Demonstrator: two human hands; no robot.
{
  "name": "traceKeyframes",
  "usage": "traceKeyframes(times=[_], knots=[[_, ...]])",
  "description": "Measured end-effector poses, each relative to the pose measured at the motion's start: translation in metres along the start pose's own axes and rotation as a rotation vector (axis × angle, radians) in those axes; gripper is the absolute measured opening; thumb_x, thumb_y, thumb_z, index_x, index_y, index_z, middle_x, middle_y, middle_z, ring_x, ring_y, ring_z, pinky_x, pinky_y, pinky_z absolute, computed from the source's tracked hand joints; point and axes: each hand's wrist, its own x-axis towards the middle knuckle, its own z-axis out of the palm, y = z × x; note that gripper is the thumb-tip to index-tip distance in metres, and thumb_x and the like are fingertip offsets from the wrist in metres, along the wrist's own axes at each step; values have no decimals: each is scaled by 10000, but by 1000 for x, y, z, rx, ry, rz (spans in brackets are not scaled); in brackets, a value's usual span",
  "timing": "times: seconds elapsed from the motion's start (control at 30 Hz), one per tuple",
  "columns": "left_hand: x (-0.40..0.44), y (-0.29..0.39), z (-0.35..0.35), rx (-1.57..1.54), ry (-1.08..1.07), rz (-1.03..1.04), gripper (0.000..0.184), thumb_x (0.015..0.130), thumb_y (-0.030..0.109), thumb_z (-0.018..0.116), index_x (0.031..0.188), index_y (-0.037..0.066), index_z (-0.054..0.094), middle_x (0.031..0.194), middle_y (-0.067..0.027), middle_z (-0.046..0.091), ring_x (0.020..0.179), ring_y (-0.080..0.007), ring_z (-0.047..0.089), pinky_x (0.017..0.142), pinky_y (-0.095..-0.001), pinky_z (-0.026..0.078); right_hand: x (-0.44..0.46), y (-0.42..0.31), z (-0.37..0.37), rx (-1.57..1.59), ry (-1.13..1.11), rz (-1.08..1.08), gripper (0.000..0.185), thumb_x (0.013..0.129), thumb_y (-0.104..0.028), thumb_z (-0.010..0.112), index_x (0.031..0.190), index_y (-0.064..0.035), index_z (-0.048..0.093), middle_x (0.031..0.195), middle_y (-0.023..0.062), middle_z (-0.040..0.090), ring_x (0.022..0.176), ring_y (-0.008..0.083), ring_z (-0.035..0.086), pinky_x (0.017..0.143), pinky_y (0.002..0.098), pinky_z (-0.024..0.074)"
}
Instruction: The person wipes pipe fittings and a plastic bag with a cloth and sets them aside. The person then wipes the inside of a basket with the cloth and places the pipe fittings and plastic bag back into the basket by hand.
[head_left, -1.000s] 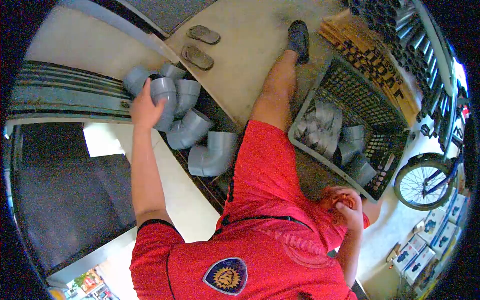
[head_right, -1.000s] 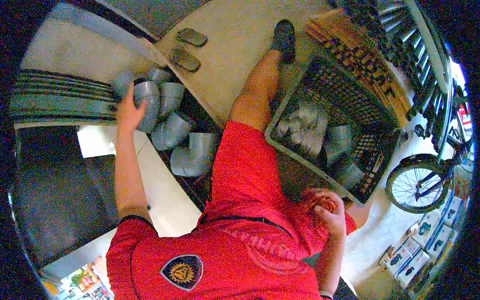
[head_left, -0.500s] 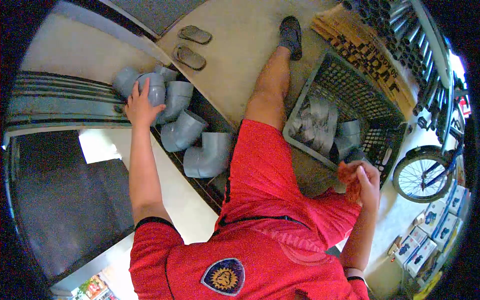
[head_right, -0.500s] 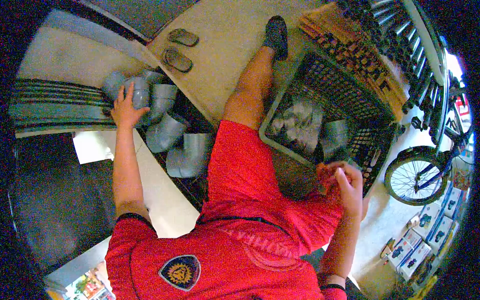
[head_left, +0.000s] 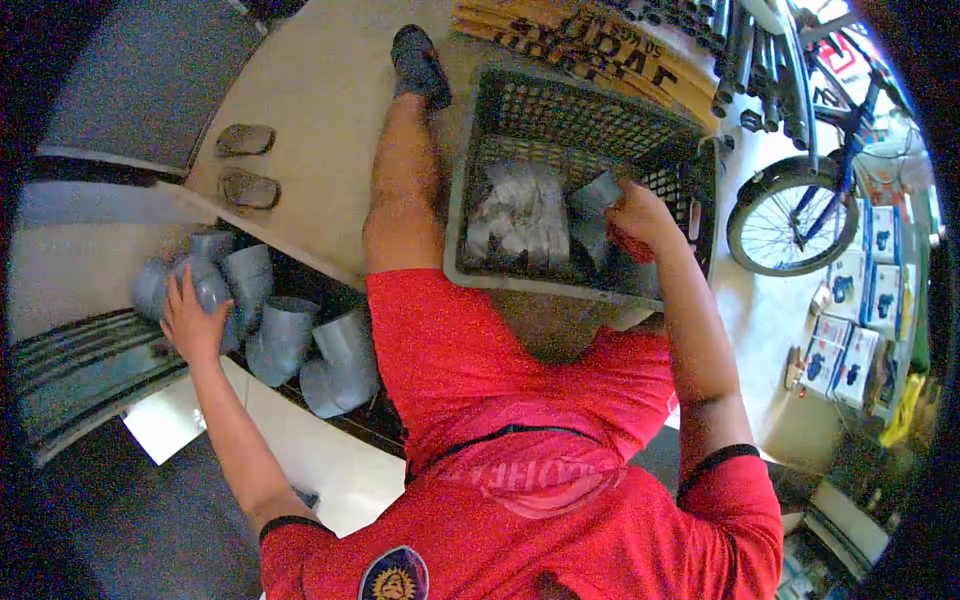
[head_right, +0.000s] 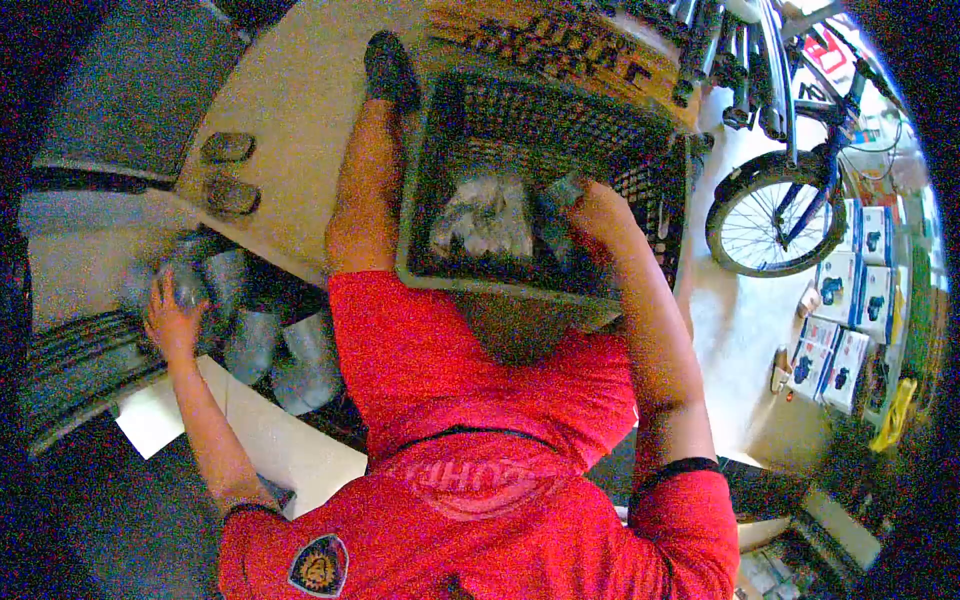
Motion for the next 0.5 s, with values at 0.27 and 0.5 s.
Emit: traceKeyframes(times=[0.27,0.5], knots=[[-1,-5,13,14,79,100,974,751,489,827,1574,348,326,1653,-69,287,1472,-351,345,1150,-656,285,53,12,25,-434,-75,-14,820,822,-252,697,1562,-239,344,1461,261,490,1233,465,577,1006,530,513],[-15,27,1,-29,90,77,869,800,467,793,1547,297,381,1630,-103,322,1456,-387,350,1150,-696,230,77,43,52,-470,143,-185,565,785,-456,801,1146,-56,630,1151,233,670,1038,438,663,878,530,548]])
